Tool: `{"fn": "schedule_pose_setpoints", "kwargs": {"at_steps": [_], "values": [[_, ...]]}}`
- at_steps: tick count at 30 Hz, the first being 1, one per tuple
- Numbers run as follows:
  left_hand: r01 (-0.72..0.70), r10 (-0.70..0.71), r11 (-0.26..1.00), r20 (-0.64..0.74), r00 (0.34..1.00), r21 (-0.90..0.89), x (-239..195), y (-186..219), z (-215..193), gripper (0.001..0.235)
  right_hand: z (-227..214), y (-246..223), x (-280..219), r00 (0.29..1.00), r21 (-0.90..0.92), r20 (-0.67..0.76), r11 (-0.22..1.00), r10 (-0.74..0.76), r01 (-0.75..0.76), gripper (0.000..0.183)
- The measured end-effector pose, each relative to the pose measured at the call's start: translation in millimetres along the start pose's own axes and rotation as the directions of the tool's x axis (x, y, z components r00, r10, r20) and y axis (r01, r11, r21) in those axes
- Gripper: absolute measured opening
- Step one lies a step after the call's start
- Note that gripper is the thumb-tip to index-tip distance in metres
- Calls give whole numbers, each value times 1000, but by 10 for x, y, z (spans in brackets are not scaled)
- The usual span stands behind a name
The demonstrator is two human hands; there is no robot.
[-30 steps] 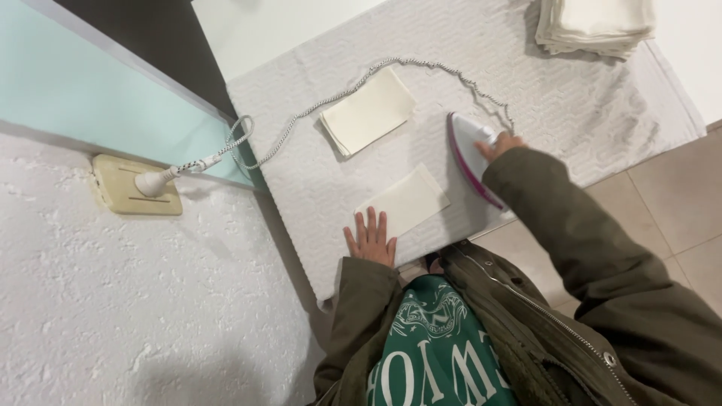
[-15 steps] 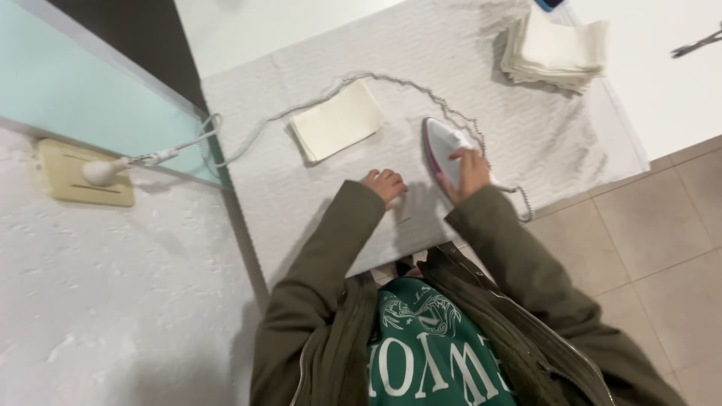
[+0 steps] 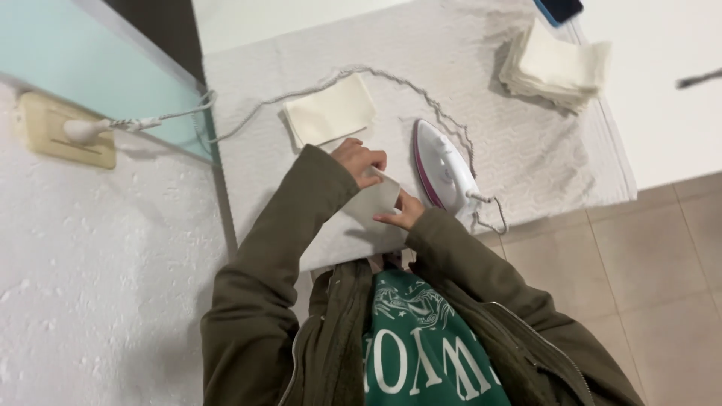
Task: The person irons a small white cloth on a white table covered with a towel. They repeatedly smooth the fabric with an iron, flip the cloth over, and continue ironing the other side. The person handles the cloth and iron throughout the process.
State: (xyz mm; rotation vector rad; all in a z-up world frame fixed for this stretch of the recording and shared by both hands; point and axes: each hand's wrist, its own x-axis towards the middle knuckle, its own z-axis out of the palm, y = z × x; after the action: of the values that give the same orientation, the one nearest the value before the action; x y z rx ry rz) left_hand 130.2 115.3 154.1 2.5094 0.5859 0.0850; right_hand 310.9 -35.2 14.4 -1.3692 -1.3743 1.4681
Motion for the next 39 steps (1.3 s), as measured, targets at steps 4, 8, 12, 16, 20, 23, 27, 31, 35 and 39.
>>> {"fn": "schedule_pose_setpoints", "kwargs": {"at_steps": [4,8,12,16,20,23,27,31,35,39], "values": [[8,-68,981,-303,951,-195,-405,-94,-184,23,-100,67,246,999,-89,-16,995,34,-35,60],[273,-540,782,-391,745,-561,-874,-494,243,30,-285,34,407,977,26,-156,989,146,-143,49],[-46,-740,344,-301,602,-938,-1251,-1272,1791,37,-356,-97,502,949,-316,-308,933,70,-171,48],[141,-848,134,-40,528,-981,-1296,-1202,2335,52,-675,-810,198,880,-611,-387,791,-274,-22,39],[57,-862,155,-107,496,-986,-1244,-1093,2251,44,-1237,-712,146,879,-754,-474,538,-48,-377,50],[187,-873,280,-169,458,-942,-1225,-1096,2180,42,-1389,-333,355,838,-685,-461,482,294,-546,59],[405,-902,359,-201,381,-841,-1235,-804,1896,44,-1114,-311,377,771,-594,-360,508,526,-624,63],[419,-905,365,-212,368,-831,-1224,-814,1920,47,-432,-553,510,712,-487,-237,553,661,-675,65],[437,-916,332,-175,362,-836,-1250,-866,2000,47,-163,-76,741,884,-721,-268,529,382,-447,66],[342,-903,310,-163,398,-887,-1244,-856,2017,48,-279,6,736,899,-753,-290,502,328,-426,65]]}}
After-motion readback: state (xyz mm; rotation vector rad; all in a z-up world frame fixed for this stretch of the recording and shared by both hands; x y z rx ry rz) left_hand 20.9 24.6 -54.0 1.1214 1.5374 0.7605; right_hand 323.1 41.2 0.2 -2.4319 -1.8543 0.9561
